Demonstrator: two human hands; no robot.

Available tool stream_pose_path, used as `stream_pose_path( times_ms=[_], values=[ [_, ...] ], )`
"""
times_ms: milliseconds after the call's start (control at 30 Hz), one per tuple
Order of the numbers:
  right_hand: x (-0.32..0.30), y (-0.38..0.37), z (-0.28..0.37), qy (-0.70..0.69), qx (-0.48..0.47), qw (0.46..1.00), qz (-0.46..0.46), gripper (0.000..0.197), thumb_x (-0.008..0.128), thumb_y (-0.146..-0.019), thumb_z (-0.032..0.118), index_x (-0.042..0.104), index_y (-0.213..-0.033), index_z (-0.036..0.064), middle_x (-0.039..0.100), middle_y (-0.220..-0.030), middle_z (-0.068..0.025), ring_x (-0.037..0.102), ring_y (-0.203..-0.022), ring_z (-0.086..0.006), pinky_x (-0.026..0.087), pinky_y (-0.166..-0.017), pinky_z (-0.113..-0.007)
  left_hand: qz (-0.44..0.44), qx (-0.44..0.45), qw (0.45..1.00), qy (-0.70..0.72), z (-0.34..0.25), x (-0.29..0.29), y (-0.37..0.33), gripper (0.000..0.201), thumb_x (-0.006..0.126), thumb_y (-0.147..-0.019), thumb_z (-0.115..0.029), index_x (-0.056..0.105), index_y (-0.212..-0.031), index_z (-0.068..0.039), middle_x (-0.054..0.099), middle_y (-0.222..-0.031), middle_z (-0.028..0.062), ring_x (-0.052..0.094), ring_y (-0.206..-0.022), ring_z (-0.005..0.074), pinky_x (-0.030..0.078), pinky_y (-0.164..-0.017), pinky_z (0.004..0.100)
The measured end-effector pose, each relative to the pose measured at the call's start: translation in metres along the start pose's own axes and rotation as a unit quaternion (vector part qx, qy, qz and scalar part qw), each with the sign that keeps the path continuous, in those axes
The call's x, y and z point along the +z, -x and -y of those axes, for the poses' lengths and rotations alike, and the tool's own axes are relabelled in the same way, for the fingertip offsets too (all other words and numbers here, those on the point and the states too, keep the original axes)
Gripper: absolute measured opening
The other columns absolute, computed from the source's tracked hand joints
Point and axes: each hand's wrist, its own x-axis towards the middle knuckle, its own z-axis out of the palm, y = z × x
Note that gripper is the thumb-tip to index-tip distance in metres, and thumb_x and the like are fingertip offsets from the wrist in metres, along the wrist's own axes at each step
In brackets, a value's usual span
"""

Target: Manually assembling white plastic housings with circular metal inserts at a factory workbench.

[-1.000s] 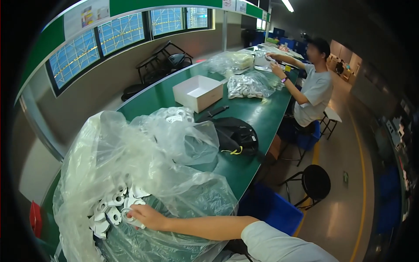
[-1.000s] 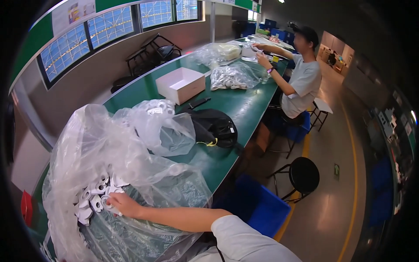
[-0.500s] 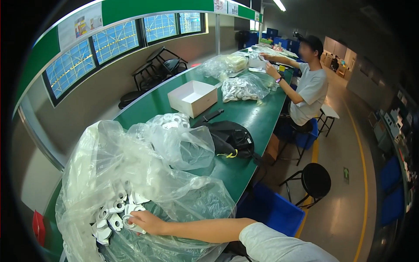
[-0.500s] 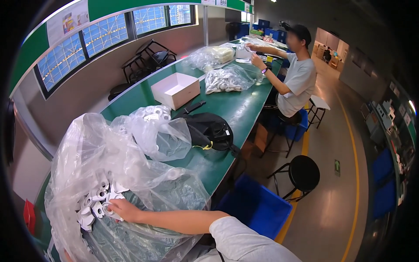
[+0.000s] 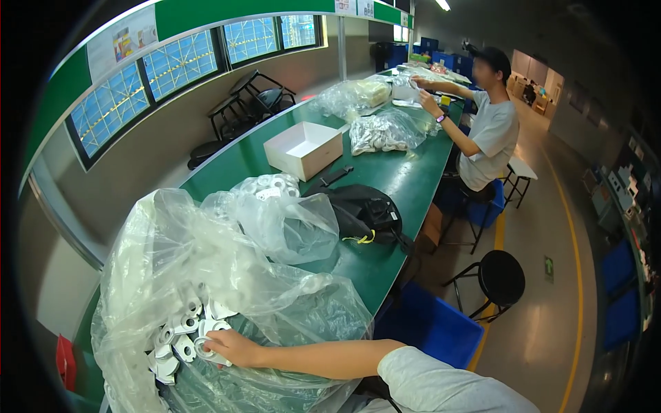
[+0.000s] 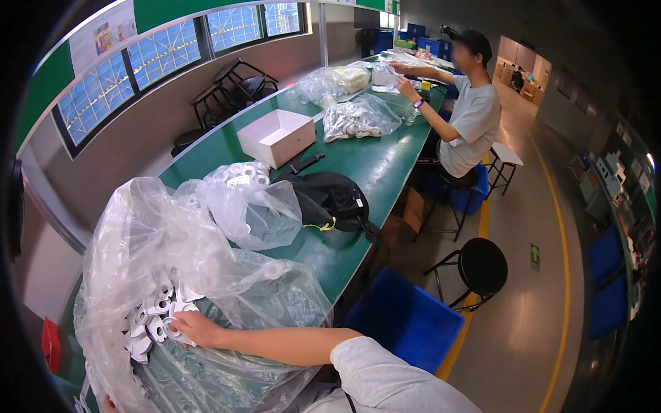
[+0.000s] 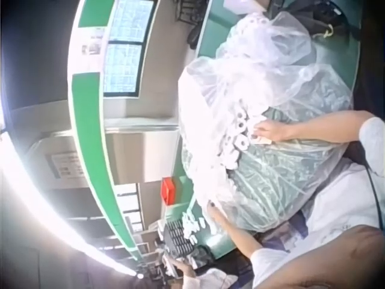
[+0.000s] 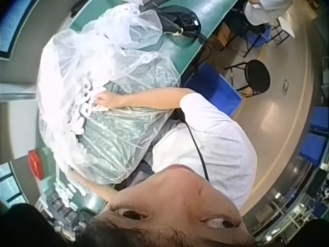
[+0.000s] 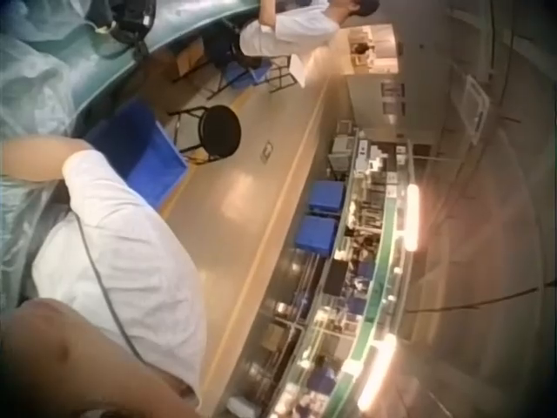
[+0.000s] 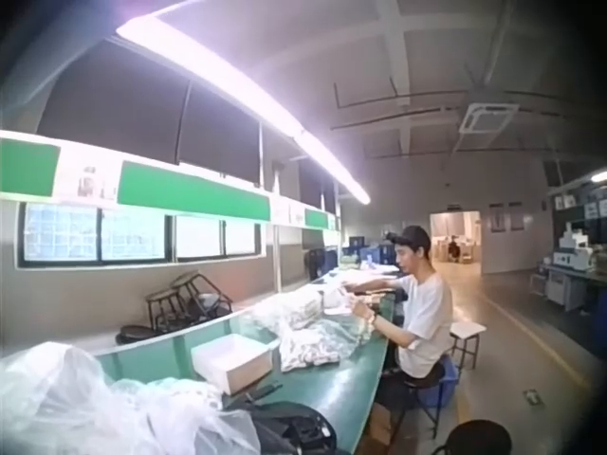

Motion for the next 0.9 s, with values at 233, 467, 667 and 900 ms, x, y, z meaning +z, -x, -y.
stream_pose_path(
  times_ms=[233,467,667,900],
  values=[
    [-0.002,0.000,0.007,-0.008,0.011,1.000,0.009,0.025,0.047,-0.094,0.022,0.055,-0.088,-0.0010,0.060,-0.075,-0.0104,0.061,-0.058,-0.0146,0.044,-0.057,-0.028,0.004,-0.003,1.000,0.020,-0.003,-0.007,0.000,0.032,0.052,-0.086,-0.018,0.062,-0.110,0.001,0.064,-0.102,0.0196,0.060,-0.088,0.0324,0.047,-0.080,0.0402],
    [-0.004,0.002,0.014,-0.036,0.043,0.998,0.021,0.025,0.046,-0.093,0.022,0.056,-0.087,-0.0009,0.060,-0.073,-0.0100,0.061,-0.057,-0.0151,0.044,-0.056,-0.029,0.015,0.003,0.999,0.041,-0.012,-0.010,-0.007,0.032,0.052,-0.086,-0.018,0.062,-0.109,0.002,0.064,-0.103,0.0197,0.060,-0.090,0.0321,0.046,-0.082,0.0396],
    [0.007,0.002,0.014,-0.045,0.053,0.997,0.038,0.027,0.046,-0.093,0.023,0.056,-0.088,-0.0008,0.061,-0.074,-0.0110,0.061,-0.061,-0.0168,0.045,-0.061,-0.029,0.019,-0.006,0.999,0.048,-0.017,-0.037,0.005,0.031,0.053,-0.086,-0.018,0.062,-0.109,0.002,0.063,-0.104,0.0198,0.060,-0.092,0.0318,0.046,-0.083,0.0391],
    [-0.002,0.001,-0.001,0.022,0.022,0.999,0.033,0.029,0.042,-0.096,0.023,0.059,-0.094,-0.0002,0.061,-0.086,-0.0112,0.057,-0.082,-0.0188,0.044,-0.078,-0.033,-0.206,-0.060,0.938,0.271,-0.033,-0.080,-0.013,0.030,0.054,-0.093,-0.024,0.063,-0.081,0.002,0.054,-0.070,0.0000,0.044,-0.063,0.0091,0.037,-0.055,0.0255]
  ],
)
